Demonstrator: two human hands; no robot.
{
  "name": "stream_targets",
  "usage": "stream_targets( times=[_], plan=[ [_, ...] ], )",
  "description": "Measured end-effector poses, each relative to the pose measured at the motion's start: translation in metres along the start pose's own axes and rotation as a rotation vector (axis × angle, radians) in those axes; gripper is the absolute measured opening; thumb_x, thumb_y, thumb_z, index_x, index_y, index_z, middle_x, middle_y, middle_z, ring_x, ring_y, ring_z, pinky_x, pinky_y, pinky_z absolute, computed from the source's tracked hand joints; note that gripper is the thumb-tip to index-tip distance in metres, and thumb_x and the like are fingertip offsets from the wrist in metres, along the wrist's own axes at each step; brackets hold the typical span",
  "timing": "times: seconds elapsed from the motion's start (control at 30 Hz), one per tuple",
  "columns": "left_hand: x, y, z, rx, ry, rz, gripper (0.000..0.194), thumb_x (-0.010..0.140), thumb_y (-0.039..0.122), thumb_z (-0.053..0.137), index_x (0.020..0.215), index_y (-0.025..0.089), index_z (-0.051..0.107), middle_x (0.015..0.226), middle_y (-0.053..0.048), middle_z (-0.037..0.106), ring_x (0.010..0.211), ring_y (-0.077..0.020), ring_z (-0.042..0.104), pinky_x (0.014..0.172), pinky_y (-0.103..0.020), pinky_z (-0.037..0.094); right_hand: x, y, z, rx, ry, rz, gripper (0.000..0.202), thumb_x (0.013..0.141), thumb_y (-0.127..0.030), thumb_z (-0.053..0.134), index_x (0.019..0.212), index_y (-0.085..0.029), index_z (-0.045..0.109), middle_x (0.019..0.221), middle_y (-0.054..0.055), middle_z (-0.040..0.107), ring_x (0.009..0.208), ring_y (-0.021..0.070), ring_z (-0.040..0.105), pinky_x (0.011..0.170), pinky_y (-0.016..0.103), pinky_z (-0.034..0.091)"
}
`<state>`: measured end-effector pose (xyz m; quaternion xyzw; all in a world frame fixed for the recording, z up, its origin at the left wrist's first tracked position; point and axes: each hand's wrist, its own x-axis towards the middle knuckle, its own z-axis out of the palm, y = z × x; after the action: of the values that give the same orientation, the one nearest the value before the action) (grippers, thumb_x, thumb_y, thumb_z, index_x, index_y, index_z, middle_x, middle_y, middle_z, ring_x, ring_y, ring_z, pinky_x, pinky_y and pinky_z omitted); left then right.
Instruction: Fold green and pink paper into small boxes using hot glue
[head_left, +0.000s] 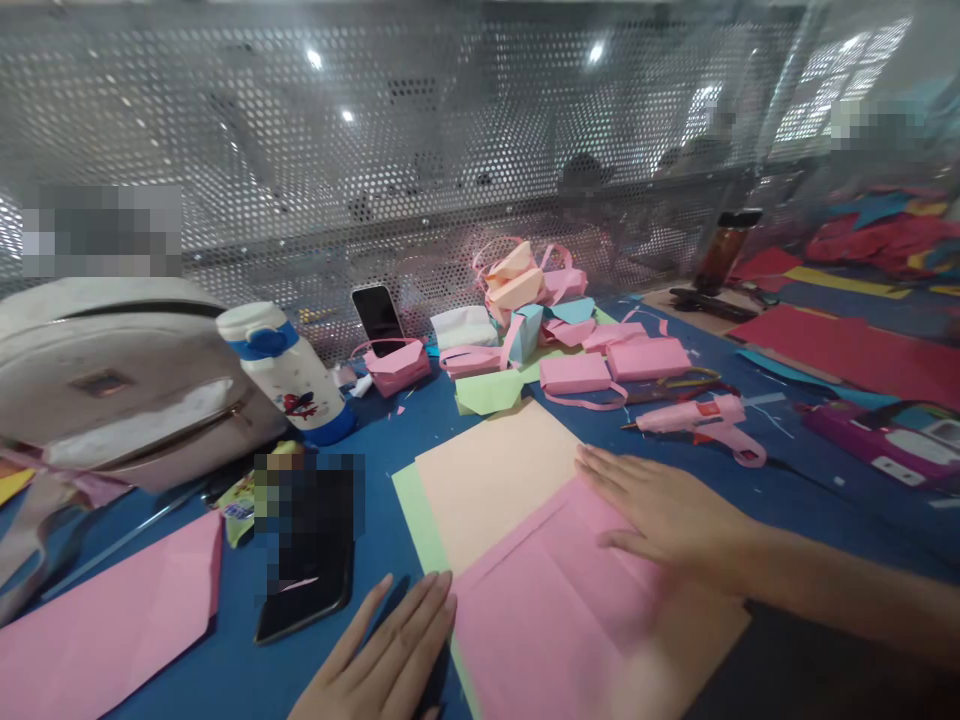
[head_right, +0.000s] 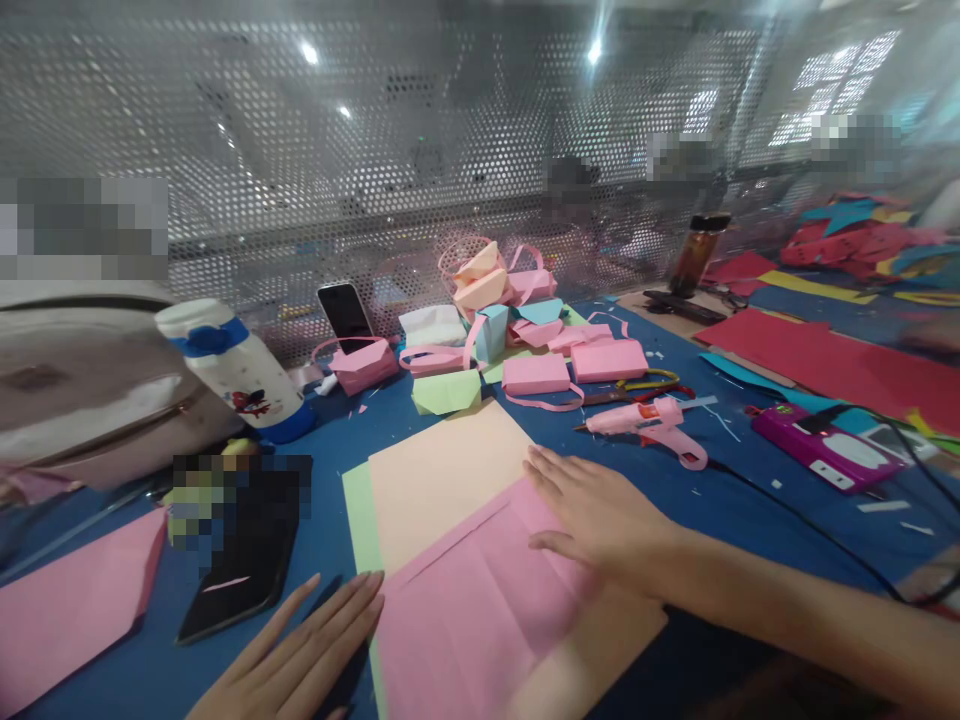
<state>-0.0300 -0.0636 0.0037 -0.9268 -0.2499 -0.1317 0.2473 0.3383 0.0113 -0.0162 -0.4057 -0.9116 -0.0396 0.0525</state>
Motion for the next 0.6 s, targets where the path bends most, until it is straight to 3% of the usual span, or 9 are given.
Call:
stream_targets(
  times=[0.1, 0.2, 0.3, 0.47, 0.53, 0.6],
  plan=[
    [-0.001, 0.000, 0.000, -0.073, -0.017, -0.057, 0.039, 0.098, 0.019, 0.043, 0.133, 0.016, 0.060, 0.133, -0.003, 0.066, 0.126, -0.0152, 0.057, 0.123, -0.031, 0.021, 0.021, -0.013, -0.024, -0.013, 0.034, 0.004, 0.049, 0.099, -0.046, 0.049, 0.128, -0.009, 0.063, 0.134, 0.020, 0.060, 0.125, 0.0322, 0.056, 0.101, 0.047, 0.045],
    [-0.003, 0.002, 0.000, -0.197, -0.071, -0.171, 0.041, 0.097, 0.019, 0.043, 0.137, 0.020, 0.055, 0.134, -0.005, 0.064, 0.126, -0.0172, 0.057, 0.120, -0.035, 0.031, 0.045, -0.027, -0.042, 0.158, -0.002, -0.076, 0.021, 0.096, -0.033, 0.059, 0.107, -0.016, 0.067, 0.111, 0.010, 0.069, 0.104, 0.0249, 0.062, 0.088, 0.038, 0.047],
    [0.000, 0.006, -0.005, -0.315, -0.132, -0.325, 0.043, 0.096, 0.016, 0.046, 0.138, 0.025, 0.053, 0.134, -0.007, 0.061, 0.124, -0.0208, 0.058, 0.113, -0.038, 0.042, 0.061, -0.034, -0.048, 0.368, -0.079, -0.096, 0.022, 0.086, -0.035, 0.073, 0.095, -0.018, 0.062, 0.095, 0.003, 0.066, 0.089, 0.0199, 0.060, 0.073, 0.029, 0.044],
    [0.018, 0.012, -0.018, -0.664, -0.067, -0.487, 0.034, 0.098, 0.015, 0.040, 0.126, 0.023, 0.057, 0.120, -0.011, 0.065, 0.107, -0.0186, 0.066, 0.088, -0.022, 0.056, 0.066, -0.029, -0.050, 0.534, -0.293, -0.025, 0.007, 0.082, -0.019, 0.062, 0.077, -0.019, 0.058, 0.076, -0.003, 0.061, 0.068, 0.0132, 0.054, 0.057, 0.023, 0.032],
    [0.028, 0.013, -0.022, -0.851, -0.037, -0.505, 0.029, 0.101, 0.018, 0.036, 0.116, 0.024, 0.061, 0.110, -0.009, 0.067, 0.100, -0.0181, 0.067, 0.084, -0.023, 0.057, 0.063, -0.020, -0.058, 0.473, -0.276, 0.005, 0.010, 0.080, -0.015, 0.056, 0.071, -0.019, 0.054, 0.069, -0.004, 0.057, 0.061, 0.0119, 0.049, 0.054, 0.024, 0.027],
    [0.038, 0.013, -0.023, -1.022, -0.029, -0.534, 0.027, 0.102, 0.023, 0.037, 0.108, 0.024, 0.063, 0.102, -0.006, 0.069, 0.094, -0.0173, 0.068, 0.082, -0.023, 0.057, 0.057, -0.008, -0.075, 0.363, -0.175, 0.072, 0.014, 0.080, -0.013, 0.050, 0.068, -0.020, 0.047, 0.063, -0.004, 0.052, 0.055, 0.0115, 0.044, 0.052, 0.025, 0.023]
  ],
)
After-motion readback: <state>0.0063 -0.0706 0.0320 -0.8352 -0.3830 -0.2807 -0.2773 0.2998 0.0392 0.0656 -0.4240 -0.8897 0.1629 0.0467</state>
